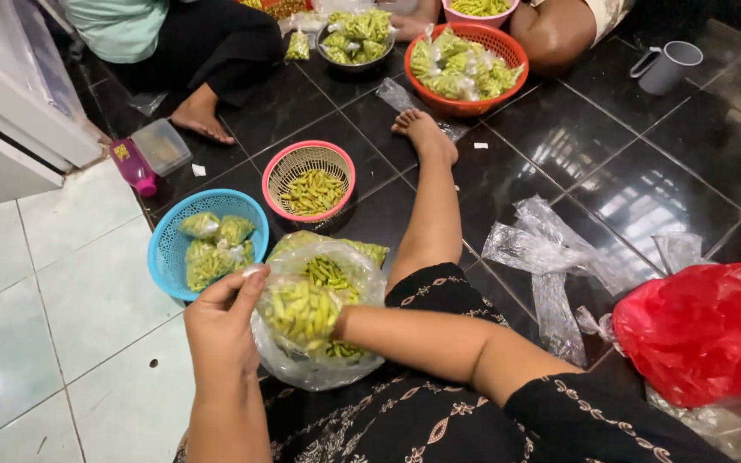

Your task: Manual packaging of small green vegetables into plastic bags while sitting on the floor.

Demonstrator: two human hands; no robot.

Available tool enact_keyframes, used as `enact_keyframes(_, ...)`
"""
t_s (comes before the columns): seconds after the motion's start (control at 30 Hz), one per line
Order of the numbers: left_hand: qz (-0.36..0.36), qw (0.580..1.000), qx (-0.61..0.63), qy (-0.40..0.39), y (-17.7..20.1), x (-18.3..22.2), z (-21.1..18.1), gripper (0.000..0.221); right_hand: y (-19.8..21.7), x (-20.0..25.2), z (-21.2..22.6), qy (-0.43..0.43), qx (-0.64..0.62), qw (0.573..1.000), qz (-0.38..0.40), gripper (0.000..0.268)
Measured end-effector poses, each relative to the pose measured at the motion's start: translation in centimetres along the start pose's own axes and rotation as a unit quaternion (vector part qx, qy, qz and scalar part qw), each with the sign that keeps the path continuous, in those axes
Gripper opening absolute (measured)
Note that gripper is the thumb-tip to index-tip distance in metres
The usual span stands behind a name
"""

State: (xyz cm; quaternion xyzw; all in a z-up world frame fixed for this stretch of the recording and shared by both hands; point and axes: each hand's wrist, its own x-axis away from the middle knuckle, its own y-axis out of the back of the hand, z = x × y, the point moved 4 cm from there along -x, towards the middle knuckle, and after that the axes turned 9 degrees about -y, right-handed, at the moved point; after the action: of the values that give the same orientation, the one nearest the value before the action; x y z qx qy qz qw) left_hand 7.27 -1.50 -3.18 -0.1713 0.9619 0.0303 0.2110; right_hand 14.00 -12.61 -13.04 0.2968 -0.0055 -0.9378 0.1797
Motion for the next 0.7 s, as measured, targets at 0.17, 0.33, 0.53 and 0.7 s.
enact_keyframes(0.17, -0.121, 0.984, 0.000, 0.129, 2.0, 0.6, 8.3, 0.012, -4.8, 6.6, -1.7, -0.465, -0.360, 0.809, -0.009, 0.039)
enact_keyframes(0.33, -0.197, 0.959, -0.003, 0.204, 3.9, 1.0, 17.0, 0.019, -5.9, 8.9, -5.5, -0.445, -0.312, 0.837, 0.063, 0.028)
enact_keyframes(0.53, -0.198, 0.958, -0.102, 0.182, 3.7, 2.0, 19.8, 0.019, -4.9, 8.5, -9.4, -0.431, -0.185, 0.881, 0.065, 0.026)
enact_keyframes(0.7, -0.109, 0.980, -0.028, 0.165, 2.5, 2.5, 13.2, 0.014, 0.2, 3.4, -5.8, -0.384, 0.012, 0.915, 0.123, 0.027)
